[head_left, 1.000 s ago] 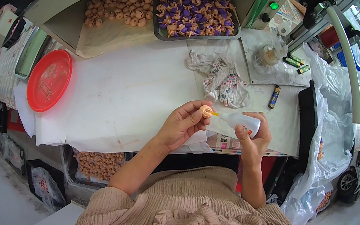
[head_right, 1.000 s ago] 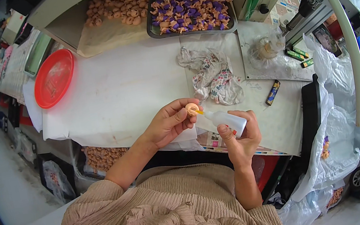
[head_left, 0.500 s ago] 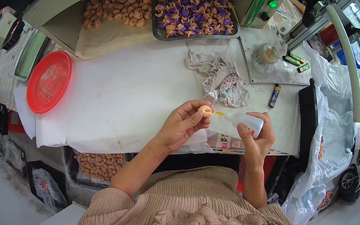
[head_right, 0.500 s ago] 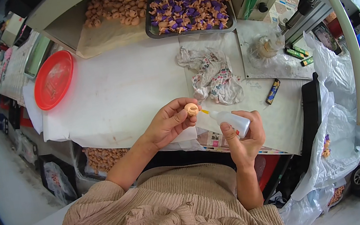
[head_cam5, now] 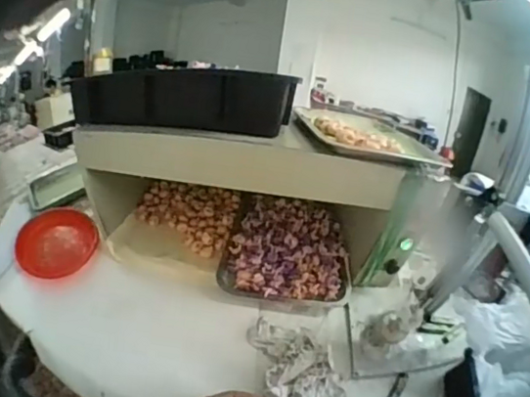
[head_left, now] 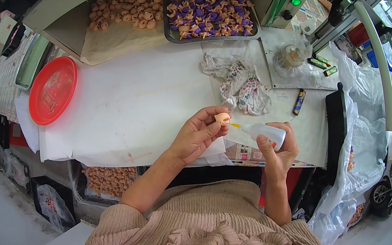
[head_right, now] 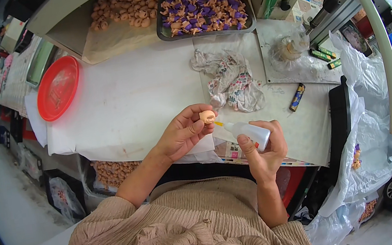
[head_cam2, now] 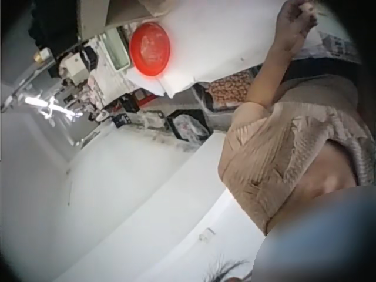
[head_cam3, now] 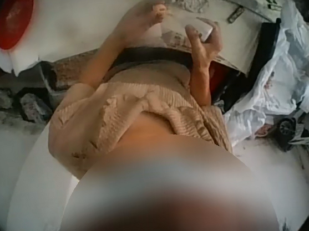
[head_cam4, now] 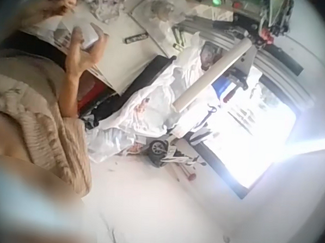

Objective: Assembling small colorful figurine parts and sealing them in plastic bags.

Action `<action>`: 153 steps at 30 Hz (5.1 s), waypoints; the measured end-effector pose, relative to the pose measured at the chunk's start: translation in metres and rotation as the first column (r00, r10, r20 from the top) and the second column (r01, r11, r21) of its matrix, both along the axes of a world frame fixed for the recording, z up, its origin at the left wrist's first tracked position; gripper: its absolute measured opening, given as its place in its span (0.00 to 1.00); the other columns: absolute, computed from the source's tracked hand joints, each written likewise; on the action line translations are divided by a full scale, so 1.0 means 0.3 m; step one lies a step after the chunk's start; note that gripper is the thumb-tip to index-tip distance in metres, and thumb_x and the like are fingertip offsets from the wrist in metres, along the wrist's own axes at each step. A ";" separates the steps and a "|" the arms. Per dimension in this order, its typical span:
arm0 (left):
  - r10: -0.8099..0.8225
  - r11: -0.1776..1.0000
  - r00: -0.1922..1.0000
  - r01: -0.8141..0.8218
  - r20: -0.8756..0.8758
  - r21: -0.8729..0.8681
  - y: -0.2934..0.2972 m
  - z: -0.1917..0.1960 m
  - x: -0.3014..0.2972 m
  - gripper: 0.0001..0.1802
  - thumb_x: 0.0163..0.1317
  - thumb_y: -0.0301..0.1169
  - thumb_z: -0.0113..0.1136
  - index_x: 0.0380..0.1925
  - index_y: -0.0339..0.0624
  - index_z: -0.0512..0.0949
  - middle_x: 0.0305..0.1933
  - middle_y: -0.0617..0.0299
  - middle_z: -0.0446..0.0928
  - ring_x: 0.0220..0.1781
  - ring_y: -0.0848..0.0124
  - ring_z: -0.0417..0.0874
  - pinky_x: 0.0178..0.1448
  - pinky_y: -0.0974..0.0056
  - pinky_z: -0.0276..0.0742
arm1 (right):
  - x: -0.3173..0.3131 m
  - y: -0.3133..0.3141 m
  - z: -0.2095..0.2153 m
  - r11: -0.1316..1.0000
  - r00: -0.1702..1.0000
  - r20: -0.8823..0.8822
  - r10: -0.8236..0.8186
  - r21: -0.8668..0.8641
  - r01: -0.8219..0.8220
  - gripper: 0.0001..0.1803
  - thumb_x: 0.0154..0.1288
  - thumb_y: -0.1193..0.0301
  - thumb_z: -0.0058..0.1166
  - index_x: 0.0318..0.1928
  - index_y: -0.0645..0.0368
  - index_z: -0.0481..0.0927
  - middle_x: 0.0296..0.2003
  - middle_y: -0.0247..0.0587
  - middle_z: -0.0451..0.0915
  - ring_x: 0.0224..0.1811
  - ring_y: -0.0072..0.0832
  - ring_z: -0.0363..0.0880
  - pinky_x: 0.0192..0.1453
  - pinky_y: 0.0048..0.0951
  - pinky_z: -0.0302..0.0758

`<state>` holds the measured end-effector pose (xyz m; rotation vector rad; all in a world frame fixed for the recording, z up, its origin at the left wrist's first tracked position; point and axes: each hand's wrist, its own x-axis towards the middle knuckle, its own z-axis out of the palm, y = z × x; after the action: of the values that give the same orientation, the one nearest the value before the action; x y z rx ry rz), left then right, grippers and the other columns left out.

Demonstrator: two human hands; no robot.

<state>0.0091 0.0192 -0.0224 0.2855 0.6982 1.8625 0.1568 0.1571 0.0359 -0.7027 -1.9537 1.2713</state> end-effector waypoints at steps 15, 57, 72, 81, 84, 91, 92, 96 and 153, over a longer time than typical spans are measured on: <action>-0.001 1.000 1.000 0.001 0.004 -0.021 0.001 0.008 -0.001 0.19 0.67 0.26 0.53 0.57 0.41 0.69 0.54 0.61 0.74 0.52 0.74 0.76 0.60 0.68 0.73 | 0.005 0.018 -0.007 0.999 0.999 0.032 -0.028 0.027 0.027 0.19 0.52 0.63 0.68 0.36 0.65 0.78 0.30 0.32 0.71 0.33 0.21 0.69 0.37 0.23 0.66; 0.090 0.993 0.993 -0.095 0.081 0.071 -0.237 0.143 -0.136 0.19 0.68 0.32 0.52 0.57 0.38 0.69 0.49 0.60 0.76 0.42 0.75 0.79 0.50 0.70 0.80 | -0.881 0.230 0.123 0.416 0.757 0.645 -0.105 0.720 -0.556 0.16 0.59 0.74 0.51 0.49 0.54 0.81 0.55 0.44 0.73 0.59 0.41 0.68 0.58 0.40 0.71; 0.145 0.989 0.986 -0.146 0.081 -0.004 -0.213 0.154 -0.155 0.19 0.69 0.33 0.53 0.56 0.38 0.70 0.46 0.61 0.76 0.41 0.76 0.79 0.49 0.70 0.79 | -0.593 0.066 0.202 0.884 0.893 0.000 0.450 -0.145 -0.445 0.11 0.63 0.74 0.57 0.44 0.65 0.80 0.39 0.35 0.82 0.40 0.19 0.78 0.46 0.20 0.74; 0.104 0.994 0.994 -0.105 -0.036 -0.012 -0.076 0.119 -0.112 0.17 0.67 0.34 0.56 0.54 0.40 0.73 0.43 0.65 0.77 0.40 0.76 0.80 0.49 0.69 0.79 | -0.289 -0.028 0.077 0.848 0.911 -0.064 0.408 -0.343 -0.404 0.11 0.60 0.81 0.60 0.43 0.67 0.80 0.38 0.39 0.82 0.40 0.21 0.81 0.48 0.22 0.77; 0.100 0.992 0.994 -0.103 -0.050 -0.071 -0.052 0.116 -0.093 0.17 0.65 0.33 0.58 0.52 0.40 0.74 0.42 0.65 0.78 0.40 0.76 0.80 0.49 0.69 0.79 | -0.266 -0.014 0.050 0.866 0.920 -0.077 0.384 -0.315 -0.388 0.11 0.59 0.82 0.60 0.43 0.68 0.80 0.38 0.39 0.82 0.41 0.22 0.81 0.48 0.22 0.78; 0.037 0.997 0.999 -0.036 0.010 -0.067 -0.039 0.083 -0.084 0.17 0.64 0.33 0.60 0.50 0.39 0.75 0.41 0.64 0.78 0.37 0.75 0.81 0.44 0.69 0.80 | -0.236 0.004 0.034 0.882 0.909 -0.131 0.396 -0.220 -0.416 0.09 0.56 0.84 0.62 0.40 0.67 0.81 0.36 0.40 0.80 0.39 0.23 0.80 0.46 0.22 0.78; 0.039 0.997 0.999 -0.037 0.024 -0.060 -0.038 0.077 -0.080 0.16 0.63 0.33 0.60 0.49 0.38 0.75 0.40 0.63 0.78 0.36 0.75 0.81 0.43 0.69 0.81 | -0.231 0.004 0.036 0.892 0.907 -0.116 0.404 -0.170 -0.419 0.09 0.56 0.84 0.62 0.39 0.67 0.82 0.35 0.40 0.80 0.39 0.22 0.80 0.45 0.22 0.78; 0.053 0.992 0.998 -0.057 -0.040 -0.109 -0.043 0.090 -0.071 0.15 0.62 0.33 0.62 0.46 0.37 0.77 0.39 0.62 0.79 0.34 0.75 0.81 0.41 0.68 0.82 | -0.218 0.012 0.040 0.889 0.903 -0.088 0.420 -0.160 -0.429 0.08 0.55 0.84 0.63 0.37 0.67 0.82 0.34 0.39 0.80 0.38 0.22 0.79 0.44 0.21 0.77; 0.072 0.986 0.997 -0.065 0.037 -0.153 0.132 0.227 0.129 0.17 0.67 0.37 0.56 0.50 0.40 0.73 0.40 0.57 0.79 0.36 0.74 0.80 0.40 0.71 0.81 | -0.012 0.680 0.119 0.711 0.979 0.094 -0.178 0.701 0.062 0.12 0.56 0.81 0.56 0.42 0.58 0.83 0.45 0.52 0.75 0.48 0.46 0.75 0.51 0.38 0.73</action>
<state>0.0478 0.0588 0.0458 0.1244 0.8249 1.8634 0.1533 0.3612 0.0717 -0.5248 -2.2488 0.3189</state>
